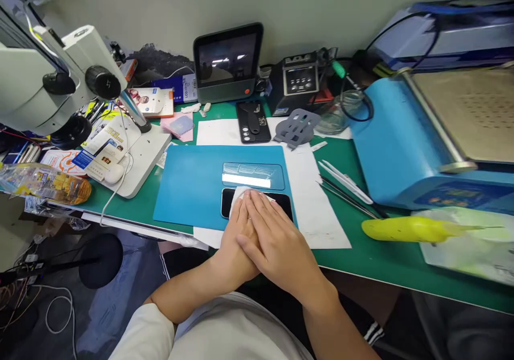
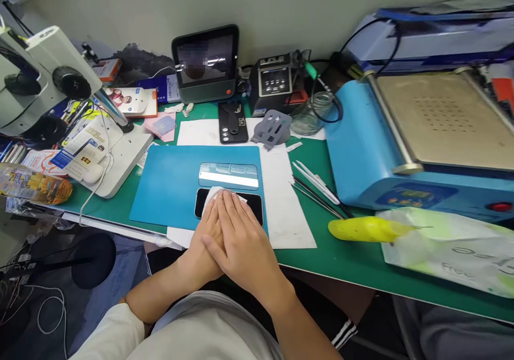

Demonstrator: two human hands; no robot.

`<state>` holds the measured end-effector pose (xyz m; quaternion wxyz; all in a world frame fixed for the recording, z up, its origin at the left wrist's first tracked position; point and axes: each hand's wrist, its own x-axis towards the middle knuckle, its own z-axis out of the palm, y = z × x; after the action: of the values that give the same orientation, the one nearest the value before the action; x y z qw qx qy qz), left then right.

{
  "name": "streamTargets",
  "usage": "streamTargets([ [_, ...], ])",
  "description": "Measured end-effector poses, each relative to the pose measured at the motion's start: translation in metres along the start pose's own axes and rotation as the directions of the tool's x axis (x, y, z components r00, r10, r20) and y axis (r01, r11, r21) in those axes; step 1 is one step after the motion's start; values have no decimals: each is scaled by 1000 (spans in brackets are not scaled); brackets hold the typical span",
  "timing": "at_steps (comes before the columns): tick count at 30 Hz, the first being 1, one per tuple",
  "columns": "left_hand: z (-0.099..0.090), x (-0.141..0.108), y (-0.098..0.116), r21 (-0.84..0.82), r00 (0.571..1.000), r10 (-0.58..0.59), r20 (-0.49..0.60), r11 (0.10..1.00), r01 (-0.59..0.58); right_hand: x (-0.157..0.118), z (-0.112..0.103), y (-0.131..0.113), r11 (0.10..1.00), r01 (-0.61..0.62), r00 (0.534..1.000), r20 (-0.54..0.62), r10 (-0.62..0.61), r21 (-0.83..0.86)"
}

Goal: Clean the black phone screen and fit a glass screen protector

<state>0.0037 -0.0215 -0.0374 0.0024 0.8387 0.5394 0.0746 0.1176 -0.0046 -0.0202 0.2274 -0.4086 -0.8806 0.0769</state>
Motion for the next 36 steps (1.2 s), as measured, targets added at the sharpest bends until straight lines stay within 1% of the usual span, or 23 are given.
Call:
streamTargets([
  [2,-2,-12,-9,15,999,-48,4,999,48,6,7,-12,999,41,999,19,-41,15],
  [4,-7,-20,-19,35,997,-67,22,997,67,12,14,-23,997,71,997,27,-72,29],
  [7,-17,-25,-39,50,999,-18,39,999,16,22,16,-29,994,87,995,51,-90,59],
  [8,-21,-26,-46,46,999,18,35,999,-20,25,12,-27,992,97,992,77,-103,80],
  [10,-27,-28,-59,25,997,82,-3,996,-82,31,-2,-17,980,143,975,152,-164,142],
  [12,-32,-30,-72,-29,991,113,-65,993,-115,38,-22,2,938,261,938,170,-303,228],
  [13,-35,-32,-77,-56,990,116,-85,991,-121,41,-32,13,920,311,927,137,-349,240],
  [14,-36,-33,-83,-73,987,137,-84,987,-143,45,-41,25,924,323,935,82,-345,207],
  [16,-39,-35,-93,-96,983,143,-115,983,-154,52,-53,48,966,246,969,16,-248,80],
  [17,-39,-36,-98,-107,983,132,-130,984,-146,56,-55,59,980,195,980,22,-195,29],
  [19,-41,-38,-109,-116,983,98,-154,986,-116,65,-54,77,992,118,990,85,-115,-32],
  [21,-43,-39,-123,-102,986,63,-157,992,-80,75,-49,91,995,60,985,165,-46,-77],
  [22,-45,-38,-130,-87,986,51,-159,994,-66,80,-45,96,996,49,984,178,-34,-80],
  [26,-59,-29,-159,-33,984,2,-179,999,-8,93,-35,108,997,37,976,218,-22,-63],
  [29,-69,-17,-171,-13,983,-36,-179,999,34,94,-30,115,998,37,964,264,-23,-47],
  [32,-75,-6,-171,-11,990,-26,-139,1000,24,91,-28,120,999,40,957,288,-29,-33],
  [36,-83,8,-164,-20,996,13,-87,1000,-14,89,-27,123,999,49,955,294,-41,-22],
])
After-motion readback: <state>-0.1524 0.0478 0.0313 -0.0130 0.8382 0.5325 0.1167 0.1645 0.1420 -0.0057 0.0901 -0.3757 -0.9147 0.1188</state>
